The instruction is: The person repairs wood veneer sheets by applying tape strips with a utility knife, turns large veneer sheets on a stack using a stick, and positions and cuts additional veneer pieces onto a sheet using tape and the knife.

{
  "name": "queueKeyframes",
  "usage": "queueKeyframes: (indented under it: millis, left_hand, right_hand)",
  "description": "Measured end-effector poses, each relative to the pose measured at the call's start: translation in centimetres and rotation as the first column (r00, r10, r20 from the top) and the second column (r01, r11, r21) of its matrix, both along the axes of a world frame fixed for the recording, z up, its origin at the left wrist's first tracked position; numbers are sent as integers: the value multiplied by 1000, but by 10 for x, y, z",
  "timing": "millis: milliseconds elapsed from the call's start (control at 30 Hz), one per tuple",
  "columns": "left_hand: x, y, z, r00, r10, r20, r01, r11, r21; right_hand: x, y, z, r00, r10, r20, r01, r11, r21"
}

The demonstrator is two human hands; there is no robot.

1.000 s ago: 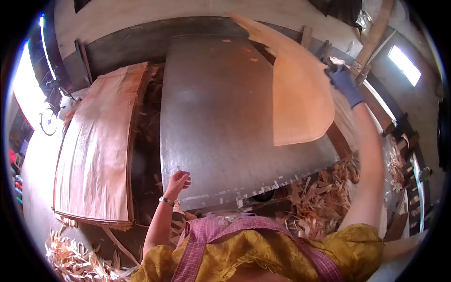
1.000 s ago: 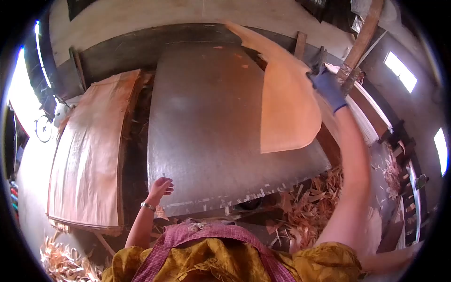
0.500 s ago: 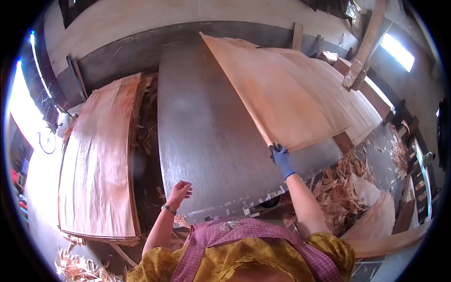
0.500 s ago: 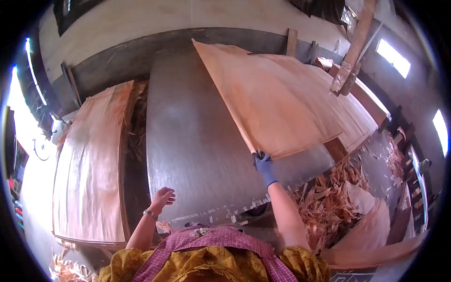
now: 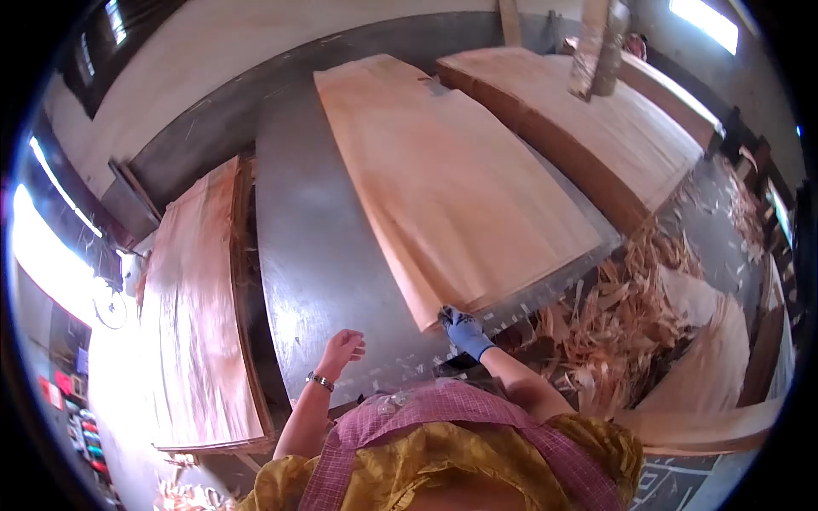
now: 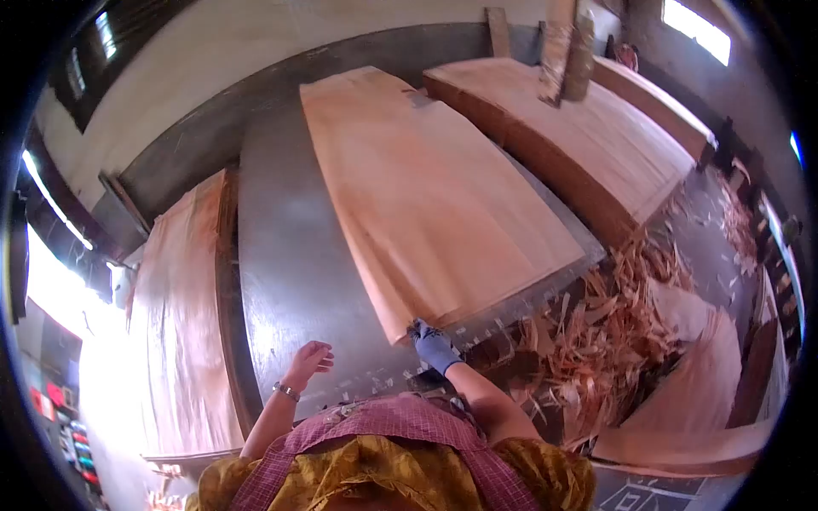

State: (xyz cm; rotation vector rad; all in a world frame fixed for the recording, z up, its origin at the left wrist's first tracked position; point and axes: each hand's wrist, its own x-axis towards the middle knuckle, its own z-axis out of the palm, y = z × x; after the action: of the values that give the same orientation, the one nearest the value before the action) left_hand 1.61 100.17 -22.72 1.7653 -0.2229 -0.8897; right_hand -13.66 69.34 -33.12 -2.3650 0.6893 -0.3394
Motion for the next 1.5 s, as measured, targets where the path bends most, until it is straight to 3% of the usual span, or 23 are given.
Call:
queueKeyframes:
  millis: [33, 67, 133, 167, 200, 267, 333, 433, 533, 633, 733, 800, 900, 1000, 1100, 1200, 1233, 1300, 1333, 1367, 1433, 1467, 1500]
  left_hand:
    - [-5, -14, 3, 1000, -13, 6, 13, 1000, 21]
    - [-10, -28, 6, 1000, -22, 11, 22, 999, 36]
    - [-19, -50, 11, 1000, -30, 6, 30, 997, 69]
    - [-25, -55, 12, 1000, -28, 3, 27, 996, 88]
    - [-32, -60, 10, 999, -42, -3, 42, 996, 82]
    - [-40, -70, 11, 998, -61, 2, 61, 996, 66]
    - [-54, -77, 10, 998, -57, 10, 56, 995, 83]
    - [-66, -77, 17, 998, -58, 2, 57, 989, 136]
    - [-69, -70, 12, 997, -72, -14, 74, 987, 146]
    - [-57, -64, -3, 991, -129, -24, 131, 985, 115]
    - [-22, -87, -12, 982, -185, -39, 185, 983, 1]
    - [2, -110, 6, 960, -250, 128, 244, 968, 59]
    - [29, -131, 41, 953, -265, 150, 273, 961, -37]
    - [68, -144, 45, 989, -144, 22, 145, 976, -164]
    - [118, -140, 46, 992, 111, -68, -123, 971, -205]
    - [170, -118, 44, 970, 125, -208, -165, 968, -188]
    - [186, -111, 30, 991, 92, -99, -108, 979, -171]
    - [223, -98, -22, 993, 16, 120, -3, 994, -107]
    - [232, -81, -42, 987, 44, 152, -10, 976, -218]
    - [240, -64, -61, 981, 70, 180, -7, 945, -327]
    - [241, -29, -63, 926, 67, -371, -276, 792, -545]
    - [236, -13, -60, 934, 169, -314, -313, 814, -490]
    - [229, 4, -57, 930, 268, -250, -356, 827, -435]
  right_hand:
    - [-11, -8, 20, 989, 66, -134, -70, 997, -24]
    - [-19, -26, 20, 999, 34, -42, -35, 999, -31]
    - [-27, -77, 56, 989, -142, -42, 131, 971, -199]
    - [-23, -119, 43, 983, -182, -10, 176, 965, -197]
    - [-21, -156, 31, 963, -263, 61, 264, 870, -416]
    - [-6, -243, -16, 910, -369, 190, 415, 805, -424]
    - [-6, -287, -10, 852, -505, 139, 501, 708, -498]
    - [-21, -288, 18, 902, -413, -127, 345, 865, -364]
    - [-15, -282, -3, 940, -341, -2, 301, 834, -462]
    - [1, -245, 43, 915, -399, 49, 397, 875, -276]
    - [31, -206, 88, 937, -347, 38, 316, 794, -519]
    - [58, -195, 86, 910, -414, -28, 296, 694, -656]
    - [76, -155, 116, 950, -313, 8, 263, 786, -559]
    - [111, -88, 144, 972, 108, 211, -64, 976, -209]
    - [149, -9, 154, 905, 354, 235, -384, 918, 99]
    - [184, 60, 146, 838, 543, 50, -546, 832, 99]
    - [184, 81, 157, 805, 592, -25, -585, 801, 130]
    - [184, 109, 149, 798, 603, 13, -585, 769, 256]
    - [177, 113, 148, 756, 647, 96, -619, 660, 425]
    - [161, 114, 149, 805, 582, 112, -577, 726, 374]
    - [121, 103, 126, 923, 373, 94, -385, 903, 190]
    - [101, 90, 101, 973, 217, 81, -221, 974, 48]
    - [77, 84, 101, 985, 66, -157, -78, 994, -71]
